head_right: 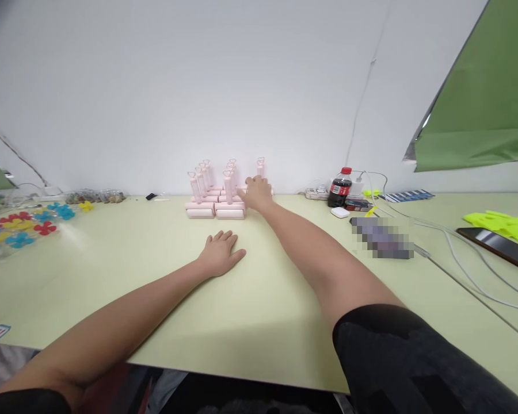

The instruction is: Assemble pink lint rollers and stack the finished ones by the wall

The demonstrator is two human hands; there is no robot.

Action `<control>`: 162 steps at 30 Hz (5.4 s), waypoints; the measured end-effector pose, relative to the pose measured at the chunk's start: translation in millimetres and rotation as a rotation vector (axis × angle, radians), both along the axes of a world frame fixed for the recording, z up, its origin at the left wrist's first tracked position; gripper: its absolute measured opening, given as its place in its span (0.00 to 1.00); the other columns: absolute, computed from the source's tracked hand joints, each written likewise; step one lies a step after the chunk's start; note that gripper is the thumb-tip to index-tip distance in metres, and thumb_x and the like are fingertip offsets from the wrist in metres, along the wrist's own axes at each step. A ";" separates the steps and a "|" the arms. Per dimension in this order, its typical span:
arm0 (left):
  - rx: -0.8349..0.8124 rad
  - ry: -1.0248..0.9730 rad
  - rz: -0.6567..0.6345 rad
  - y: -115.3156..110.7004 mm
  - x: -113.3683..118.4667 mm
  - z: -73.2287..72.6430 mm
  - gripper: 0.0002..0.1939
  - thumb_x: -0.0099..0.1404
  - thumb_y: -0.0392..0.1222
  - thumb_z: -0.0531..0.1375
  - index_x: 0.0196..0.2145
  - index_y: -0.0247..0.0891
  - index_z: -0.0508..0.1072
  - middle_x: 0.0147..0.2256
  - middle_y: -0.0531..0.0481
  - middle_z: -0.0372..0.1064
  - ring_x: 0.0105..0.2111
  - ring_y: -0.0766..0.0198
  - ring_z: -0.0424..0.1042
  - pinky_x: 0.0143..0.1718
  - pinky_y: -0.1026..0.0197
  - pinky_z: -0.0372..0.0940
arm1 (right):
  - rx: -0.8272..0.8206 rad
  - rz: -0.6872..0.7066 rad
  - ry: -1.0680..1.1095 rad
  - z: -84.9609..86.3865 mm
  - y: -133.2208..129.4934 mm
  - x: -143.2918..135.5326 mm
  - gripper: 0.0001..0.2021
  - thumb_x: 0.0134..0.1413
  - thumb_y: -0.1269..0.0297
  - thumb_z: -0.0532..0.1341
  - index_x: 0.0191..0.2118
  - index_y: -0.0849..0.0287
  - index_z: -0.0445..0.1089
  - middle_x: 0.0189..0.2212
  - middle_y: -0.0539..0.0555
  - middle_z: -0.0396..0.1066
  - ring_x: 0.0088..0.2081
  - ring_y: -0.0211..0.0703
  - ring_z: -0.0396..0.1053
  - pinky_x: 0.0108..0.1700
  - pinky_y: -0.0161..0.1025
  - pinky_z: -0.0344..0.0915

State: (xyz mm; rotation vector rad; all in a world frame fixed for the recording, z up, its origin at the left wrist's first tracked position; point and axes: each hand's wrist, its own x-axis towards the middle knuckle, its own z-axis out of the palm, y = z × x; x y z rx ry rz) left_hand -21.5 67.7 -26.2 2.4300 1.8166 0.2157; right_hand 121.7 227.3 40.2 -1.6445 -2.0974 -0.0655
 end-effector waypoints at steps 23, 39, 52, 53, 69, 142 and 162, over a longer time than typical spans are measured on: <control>0.139 -0.419 0.047 10.6 -3.7 -0.7 0.30 0.66 0.53 0.53 0.61 0.36 0.61 0.61 0.38 0.60 0.61 0.49 0.60 0.61 0.47 0.54 | 0.003 0.175 -0.131 58.1 -49.5 75.6 0.34 0.64 0.46 0.49 0.69 0.58 0.50 0.70 0.61 0.44 0.69 0.60 0.41 0.65 0.56 0.45; -0.121 -1.583 -0.064 -17.0 16.4 22.5 0.25 0.50 0.56 0.69 0.39 0.37 0.70 0.29 0.53 0.69 0.27 0.68 0.66 0.27 0.65 0.60 | 0.004 0.377 0.563 -27.4 -182.7 55.3 0.41 0.54 0.48 0.60 0.68 0.57 0.45 0.64 0.67 0.55 0.62 0.61 0.57 0.60 0.60 0.57; 0.156 -1.903 0.161 21.0 -24.3 29.8 0.22 0.49 0.54 0.71 0.35 0.37 0.74 0.31 0.53 0.74 0.32 0.66 0.72 0.33 0.65 0.65 | -0.162 0.338 0.135 -22.6 -121.3 61.8 0.30 0.59 0.54 0.58 0.65 0.59 0.57 0.53 0.63 0.69 0.51 0.58 0.67 0.53 0.52 0.64; 0.156 -1.935 0.174 23.5 -31.1 32.9 0.22 0.48 0.54 0.71 0.35 0.37 0.74 0.32 0.53 0.74 0.32 0.66 0.72 0.32 0.65 0.66 | -0.172 0.351 0.064 -22.7 -116.0 61.6 0.30 0.56 0.55 0.61 0.62 0.60 0.63 0.52 0.64 0.70 0.52 0.61 0.67 0.54 0.53 0.62; 0.045 -1.969 0.158 15.0 -39.1 45.3 0.20 0.52 0.52 0.70 0.37 0.38 0.73 0.32 0.54 0.73 0.29 0.68 0.72 0.32 0.63 0.69 | -0.177 0.451 0.007 -47.9 -73.3 11.3 0.25 0.57 0.61 0.61 0.60 0.60 0.66 0.53 0.64 0.68 0.54 0.61 0.63 0.55 0.52 0.60; -0.150 -0.209 -0.336 11.2 -0.9 57.1 0.15 0.57 0.37 0.59 0.43 0.38 0.68 0.39 0.48 0.73 0.35 0.59 0.72 0.32 0.60 0.65 | -0.179 0.396 0.752 -67.6 -151.4 59.0 0.20 0.50 0.57 0.64 0.49 0.57 0.68 0.43 0.53 0.72 0.43 0.48 0.68 0.45 0.44 0.63; 0.075 -0.352 -0.416 -17.2 -23.5 59.7 0.16 0.63 0.45 0.57 0.48 0.45 0.75 0.42 0.52 0.77 0.40 0.59 0.73 0.40 0.61 0.64 | 0.028 0.508 0.299 -72.1 -156.4 61.6 0.21 0.54 0.64 0.63 0.54 0.56 0.68 0.43 0.59 0.69 0.47 0.56 0.62 0.50 0.52 0.62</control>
